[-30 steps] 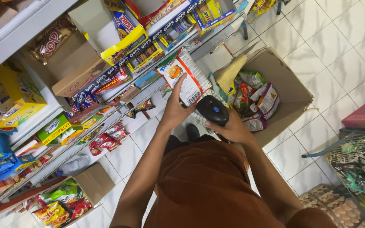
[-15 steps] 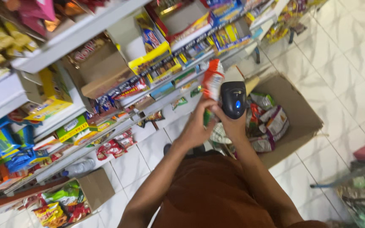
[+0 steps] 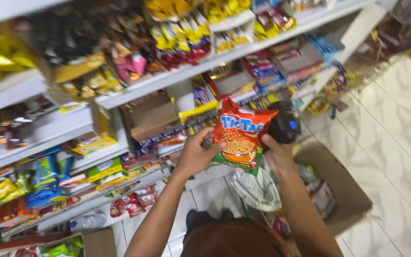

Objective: The person scans the barcodes of various snack bags using a handheld scanner and places them into a cardboard box.

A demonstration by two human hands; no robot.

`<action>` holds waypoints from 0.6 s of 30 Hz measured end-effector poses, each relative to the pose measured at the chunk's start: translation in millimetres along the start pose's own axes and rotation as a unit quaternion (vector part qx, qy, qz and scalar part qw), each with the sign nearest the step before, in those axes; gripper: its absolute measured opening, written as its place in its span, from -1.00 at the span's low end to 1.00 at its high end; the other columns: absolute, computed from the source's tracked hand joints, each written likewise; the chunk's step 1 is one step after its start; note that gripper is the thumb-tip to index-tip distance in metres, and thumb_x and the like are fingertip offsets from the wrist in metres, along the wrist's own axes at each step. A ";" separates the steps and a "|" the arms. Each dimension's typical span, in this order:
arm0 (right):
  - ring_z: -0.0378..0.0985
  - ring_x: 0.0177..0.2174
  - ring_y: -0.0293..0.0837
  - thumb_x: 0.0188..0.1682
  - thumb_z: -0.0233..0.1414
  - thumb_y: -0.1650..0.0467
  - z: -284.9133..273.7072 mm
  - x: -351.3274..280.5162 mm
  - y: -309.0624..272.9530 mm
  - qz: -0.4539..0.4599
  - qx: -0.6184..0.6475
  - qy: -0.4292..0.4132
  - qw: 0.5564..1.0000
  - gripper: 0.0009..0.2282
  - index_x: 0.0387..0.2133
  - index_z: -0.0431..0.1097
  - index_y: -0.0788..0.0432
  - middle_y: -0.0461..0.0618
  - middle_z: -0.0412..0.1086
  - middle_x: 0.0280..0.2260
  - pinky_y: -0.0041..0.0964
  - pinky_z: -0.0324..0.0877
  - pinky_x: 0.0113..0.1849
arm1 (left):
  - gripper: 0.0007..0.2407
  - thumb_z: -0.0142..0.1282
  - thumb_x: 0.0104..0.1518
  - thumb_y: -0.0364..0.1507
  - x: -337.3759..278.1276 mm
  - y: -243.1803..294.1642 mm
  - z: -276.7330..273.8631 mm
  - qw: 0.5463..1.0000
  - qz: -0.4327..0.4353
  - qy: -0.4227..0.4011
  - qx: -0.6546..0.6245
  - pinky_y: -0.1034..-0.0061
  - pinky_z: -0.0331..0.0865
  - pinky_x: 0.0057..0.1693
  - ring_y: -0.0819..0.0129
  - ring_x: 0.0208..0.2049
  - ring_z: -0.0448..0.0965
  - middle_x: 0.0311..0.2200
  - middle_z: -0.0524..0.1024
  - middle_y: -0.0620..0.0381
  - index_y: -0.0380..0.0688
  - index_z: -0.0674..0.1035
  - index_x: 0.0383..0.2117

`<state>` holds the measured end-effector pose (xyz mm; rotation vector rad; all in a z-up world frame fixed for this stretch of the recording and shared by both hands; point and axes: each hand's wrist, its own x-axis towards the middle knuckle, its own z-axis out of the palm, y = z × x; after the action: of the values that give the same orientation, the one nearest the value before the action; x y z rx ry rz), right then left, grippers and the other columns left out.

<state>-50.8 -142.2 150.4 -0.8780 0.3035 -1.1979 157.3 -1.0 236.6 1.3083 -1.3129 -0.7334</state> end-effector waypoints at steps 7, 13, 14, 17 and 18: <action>0.52 -0.06 -0.09 -0.05 0.16 0.58 74.9 45.6 -38.7 -0.046 0.088 0.021 0.995 -0.57 0.13 0.32 0.20 -0.02 0.43 -0.08 -0.10 0.40 0.07 | -0.65 0.31 0.13 -0.35 7.3 69.2 -33.3 0.991 0.064 0.002 0.120 0.48 0.48 0.06 0.32 -0.09 0.67 -0.13 0.66 0.01 -0.22 0.53 -0.01; 0.50 -0.04 -0.14 0.08 0.12 0.59 150.5 76.1 -64.1 -0.113 0.079 -0.074 0.988 -0.69 0.09 0.34 0.21 -0.02 0.42 -0.05 -0.19 0.45 0.02 | -0.67 0.34 0.08 -0.33 21.6 132.9 -83.1 0.958 0.073 0.126 0.248 0.48 0.45 -0.24 0.34 -0.38 0.61 -0.25 0.69 0.12 -0.16 0.61 -0.06; 0.49 -0.05 -0.15 0.14 0.13 0.59 162.2 80.8 -66.7 -0.138 0.062 -0.096 0.984 -0.73 0.08 0.34 0.23 -0.03 0.40 -0.05 -0.19 0.45 0.00 | -0.67 0.36 0.07 -0.33 25.4 143.9 -93.0 0.950 0.071 0.158 0.259 0.48 0.43 -0.27 0.33 -0.46 0.57 -0.28 0.69 0.14 -0.15 0.61 -0.07; 0.59 -0.08 -0.09 0.07 0.14 0.57 201.7 93.2 -65.1 -0.173 -0.022 -0.110 0.979 -0.76 -0.02 0.36 0.24 0.04 0.46 -0.08 -0.22 0.50 -0.03 | -0.70 0.32 0.19 -0.39 35.9 179.2 -128.8 0.930 0.228 0.203 0.203 0.59 0.50 -0.12 0.49 -0.23 0.65 -0.20 0.66 0.16 -0.21 0.55 -0.01; 0.57 -0.07 -0.13 0.05 0.17 0.57 214.5 96.4 -65.4 -0.199 -0.043 -0.110 0.973 -0.73 -0.01 0.36 0.24 0.03 0.45 -0.06 -0.25 0.49 -0.02 | -0.71 0.33 0.19 -0.41 40.4 190.7 -135.4 0.923 0.242 0.221 0.200 0.60 0.50 -0.13 0.48 -0.22 0.66 -0.19 0.65 0.15 -0.21 0.55 -0.02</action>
<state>76.3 -143.0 358.7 -1.1738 -0.0037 -1.4474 240.4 34.1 456.2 1.2857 -1.3656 0.1839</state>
